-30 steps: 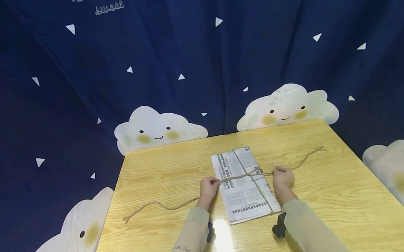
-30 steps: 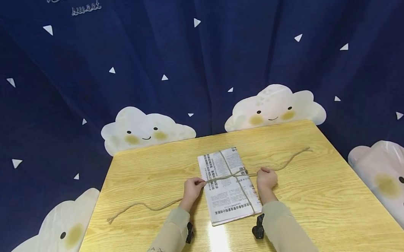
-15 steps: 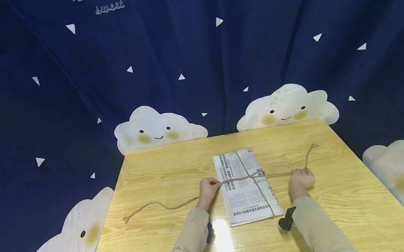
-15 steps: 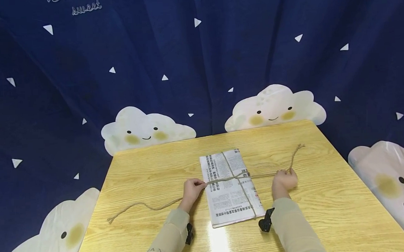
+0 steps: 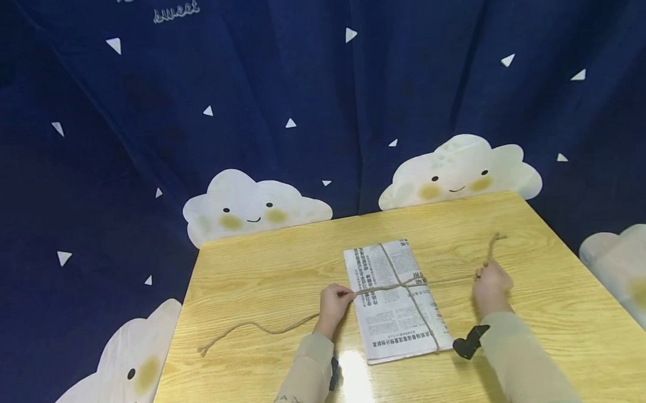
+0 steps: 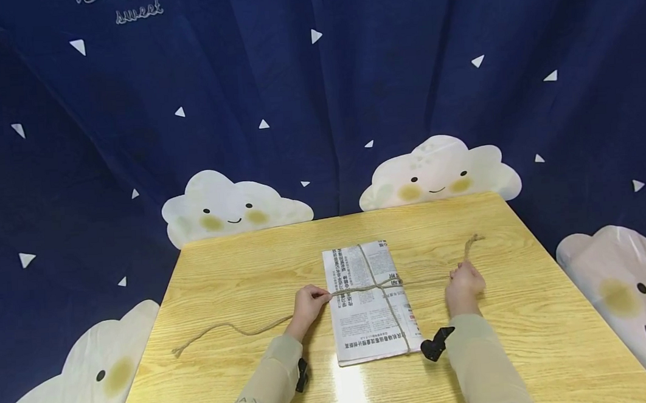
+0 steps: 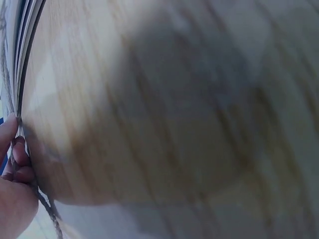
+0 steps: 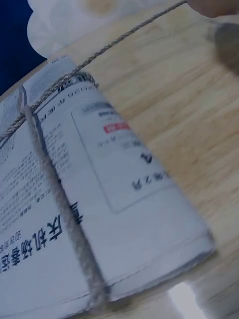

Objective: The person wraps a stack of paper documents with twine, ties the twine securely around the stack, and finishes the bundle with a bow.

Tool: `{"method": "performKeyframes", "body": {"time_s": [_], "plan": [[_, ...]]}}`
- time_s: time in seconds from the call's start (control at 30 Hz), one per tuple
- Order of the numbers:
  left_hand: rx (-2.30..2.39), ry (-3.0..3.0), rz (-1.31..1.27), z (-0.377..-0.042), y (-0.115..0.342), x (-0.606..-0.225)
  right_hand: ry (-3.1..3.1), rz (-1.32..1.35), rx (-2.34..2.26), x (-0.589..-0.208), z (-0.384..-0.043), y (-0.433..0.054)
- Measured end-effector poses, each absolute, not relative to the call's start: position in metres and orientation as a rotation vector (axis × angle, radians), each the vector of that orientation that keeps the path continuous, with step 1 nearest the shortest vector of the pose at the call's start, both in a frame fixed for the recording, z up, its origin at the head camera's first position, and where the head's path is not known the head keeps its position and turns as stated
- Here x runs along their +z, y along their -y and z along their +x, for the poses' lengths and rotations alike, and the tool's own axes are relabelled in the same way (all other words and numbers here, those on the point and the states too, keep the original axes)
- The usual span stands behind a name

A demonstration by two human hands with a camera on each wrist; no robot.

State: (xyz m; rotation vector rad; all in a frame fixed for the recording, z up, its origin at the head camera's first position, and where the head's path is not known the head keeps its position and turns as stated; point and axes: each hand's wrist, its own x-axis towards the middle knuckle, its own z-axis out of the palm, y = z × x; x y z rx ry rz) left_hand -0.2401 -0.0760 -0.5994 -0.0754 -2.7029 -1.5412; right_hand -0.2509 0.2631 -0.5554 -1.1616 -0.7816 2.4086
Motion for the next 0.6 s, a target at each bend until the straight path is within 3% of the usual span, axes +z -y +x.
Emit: {"method": "performKeyframes", "body": {"time_s": [0.33, 0.6], "plan": [[-1.531, 2.725, -0.076, -0.241, 0.076, -0.599, 1.328, -0.319, 2.932, -0.543, -0.257, -0.279], [-1.537, 2.718, -0.081, -0.241, 0.077, -0.599, 2.259, 0.154, 2.6, -0.549, -0.271, -0.26]]}}
